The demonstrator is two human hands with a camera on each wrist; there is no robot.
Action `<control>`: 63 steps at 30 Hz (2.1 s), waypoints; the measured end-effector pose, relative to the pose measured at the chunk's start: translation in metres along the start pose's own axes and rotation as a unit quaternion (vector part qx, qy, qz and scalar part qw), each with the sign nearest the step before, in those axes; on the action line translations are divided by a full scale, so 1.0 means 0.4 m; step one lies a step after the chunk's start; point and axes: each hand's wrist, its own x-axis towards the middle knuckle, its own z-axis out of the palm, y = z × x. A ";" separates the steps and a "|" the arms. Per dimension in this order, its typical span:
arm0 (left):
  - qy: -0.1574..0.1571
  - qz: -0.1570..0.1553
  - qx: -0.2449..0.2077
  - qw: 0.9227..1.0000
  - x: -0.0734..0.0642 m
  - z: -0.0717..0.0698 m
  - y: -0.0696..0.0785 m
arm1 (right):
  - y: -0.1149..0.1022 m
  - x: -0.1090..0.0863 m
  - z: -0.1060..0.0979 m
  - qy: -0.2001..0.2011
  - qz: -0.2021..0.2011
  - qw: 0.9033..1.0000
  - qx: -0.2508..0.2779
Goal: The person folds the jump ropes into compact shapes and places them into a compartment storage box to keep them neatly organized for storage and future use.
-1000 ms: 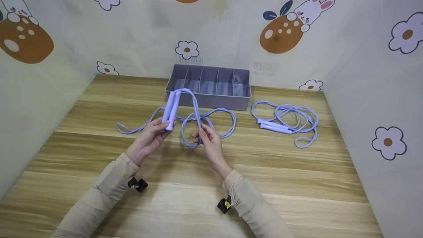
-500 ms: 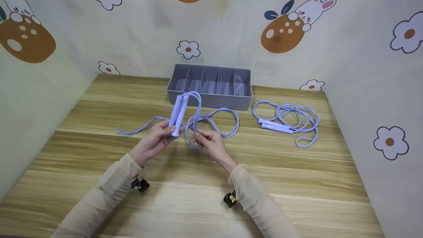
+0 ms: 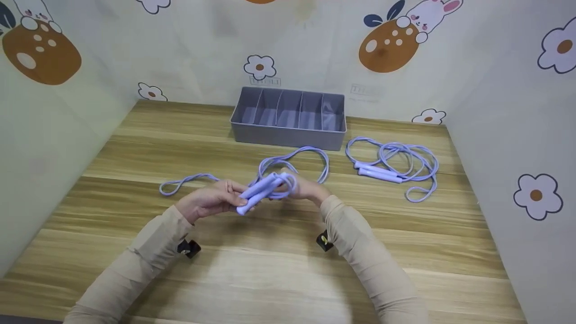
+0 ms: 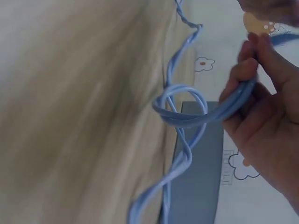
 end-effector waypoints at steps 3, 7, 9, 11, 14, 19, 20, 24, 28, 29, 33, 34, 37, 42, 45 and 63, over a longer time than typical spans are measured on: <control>-0.008 -0.047 0.047 0.998 0.003 -0.006 0.001 | -0.008 0.025 -0.018 -0.084 0.002 0.996 -0.005; 0.000 -0.091 0.111 0.990 0.008 -0.017 -0.001 | -0.074 0.062 -0.006 -0.140 0.113 0.983 -0.040; 0.010 -0.108 0.139 0.984 0.013 -0.022 -0.005 | -0.092 0.074 0.003 -0.146 0.142 0.977 -0.065; 0.022 -0.122 0.162 0.979 0.021 -0.025 -0.011 | -0.102 0.084 0.012 -0.140 0.157 0.973 -0.092; 0.064 -0.131 0.178 0.973 0.029 -0.024 -0.017 | -0.105 0.094 0.018 -0.107 0.159 0.969 -0.153; 0.137 -0.111 0.207 0.962 0.027 -0.023 -0.014 | -0.121 0.101 0.013 -0.035 0.166 0.955 -0.245; 0.147 -0.104 0.218 0.959 0.026 -0.022 -0.013 | -0.128 0.102 0.011 -0.024 0.169 0.952 -0.253; 0.183 -0.051 0.264 0.946 0.020 -0.015 -0.008 | -0.155 0.105 0.004 0.017 0.199 0.945 -0.259; 0.213 0.003 0.262 0.941 0.018 -0.006 -0.006 | -0.174 0.107 0.001 0.063 0.255 0.940 -0.216; 0.222 0.015 0.255 0.941 0.018 -0.005 -0.006 | -0.176 0.106 0.000 0.074 0.267 0.940 -0.199; 0.267 0.048 0.218 0.937 0.021 -0.005 -0.008 | -0.176 0.100 -0.003 0.117 0.289 0.946 -0.092; 0.278 0.054 0.206 0.937 0.022 -0.007 -0.009 | -0.176 0.098 -0.004 0.129 0.288 0.947 -0.061; 0.302 0.068 0.164 0.937 0.022 -0.016 -0.006 | -0.172 0.091 -0.009 0.163 0.267 0.950 0.022; 0.321 0.098 0.070 0.939 0.022 -0.036 0.009 | -0.160 0.080 -0.005 0.233 0.208 0.940 0.137; 0.314 0.110 0.033 0.942 0.026 -0.042 0.016 | -0.152 0.080 0.014 0.268 0.183 0.931 0.165; 0.268 0.116 -0.097 0.952 0.040 -0.037 0.016 | -0.081 0.059 0.107 0.331 0.126 0.913 0.204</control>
